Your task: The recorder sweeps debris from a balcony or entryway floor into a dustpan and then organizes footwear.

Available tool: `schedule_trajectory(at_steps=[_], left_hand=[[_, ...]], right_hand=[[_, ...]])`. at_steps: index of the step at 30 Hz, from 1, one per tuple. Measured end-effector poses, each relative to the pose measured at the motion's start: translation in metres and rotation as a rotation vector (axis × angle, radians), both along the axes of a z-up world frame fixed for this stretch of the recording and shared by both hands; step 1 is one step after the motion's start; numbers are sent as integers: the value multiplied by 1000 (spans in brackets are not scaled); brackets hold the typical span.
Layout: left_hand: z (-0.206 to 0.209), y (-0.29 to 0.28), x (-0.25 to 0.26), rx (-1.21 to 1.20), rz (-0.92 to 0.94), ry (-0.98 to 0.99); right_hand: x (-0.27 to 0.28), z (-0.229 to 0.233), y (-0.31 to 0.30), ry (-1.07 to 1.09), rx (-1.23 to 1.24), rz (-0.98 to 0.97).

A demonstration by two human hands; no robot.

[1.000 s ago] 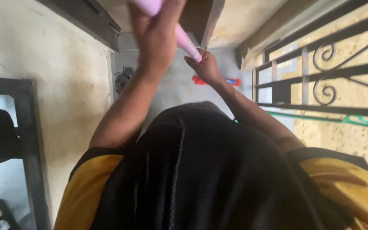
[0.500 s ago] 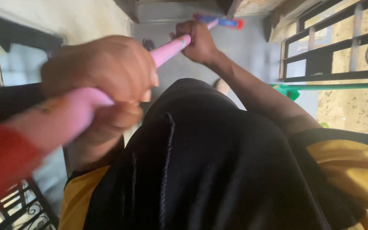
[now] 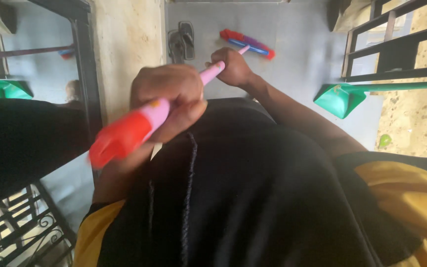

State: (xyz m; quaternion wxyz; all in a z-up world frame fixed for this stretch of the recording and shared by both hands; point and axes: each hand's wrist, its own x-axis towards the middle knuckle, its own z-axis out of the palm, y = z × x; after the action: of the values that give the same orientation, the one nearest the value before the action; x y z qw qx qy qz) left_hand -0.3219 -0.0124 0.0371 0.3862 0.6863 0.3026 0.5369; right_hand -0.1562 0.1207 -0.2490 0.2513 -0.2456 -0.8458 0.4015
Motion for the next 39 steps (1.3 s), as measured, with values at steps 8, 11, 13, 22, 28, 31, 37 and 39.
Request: schedule_trajectory(at_steps=[8, 11, 13, 22, 28, 31, 37, 39], left_hand=[[-13, 17, 34, 110, 62, 212], [-37, 40, 50, 10, 17, 188], [-53, 50, 53, -18, -23, 123], [23, 61, 70, 86, -213, 131], [-56, 110, 106, 110, -157, 120], [-36, 119, 95, -7, -240, 50], [60, 122, 102, -64, -438, 115], [47, 131, 115, -58, -456, 112]], right_hand=[[31, 8, 58, -36, 177, 12], [58, -28, 71, -82, 118, 1], [71, -43, 63, -94, 84, -3], [109, 26, 60, -118, 21, -139], [143, -18, 98, -126, -40, -298], [146, -23, 85, -111, -93, -188], [157, 26, 70, -58, 5, -370], [175, 16, 84, -80, 30, -430]])
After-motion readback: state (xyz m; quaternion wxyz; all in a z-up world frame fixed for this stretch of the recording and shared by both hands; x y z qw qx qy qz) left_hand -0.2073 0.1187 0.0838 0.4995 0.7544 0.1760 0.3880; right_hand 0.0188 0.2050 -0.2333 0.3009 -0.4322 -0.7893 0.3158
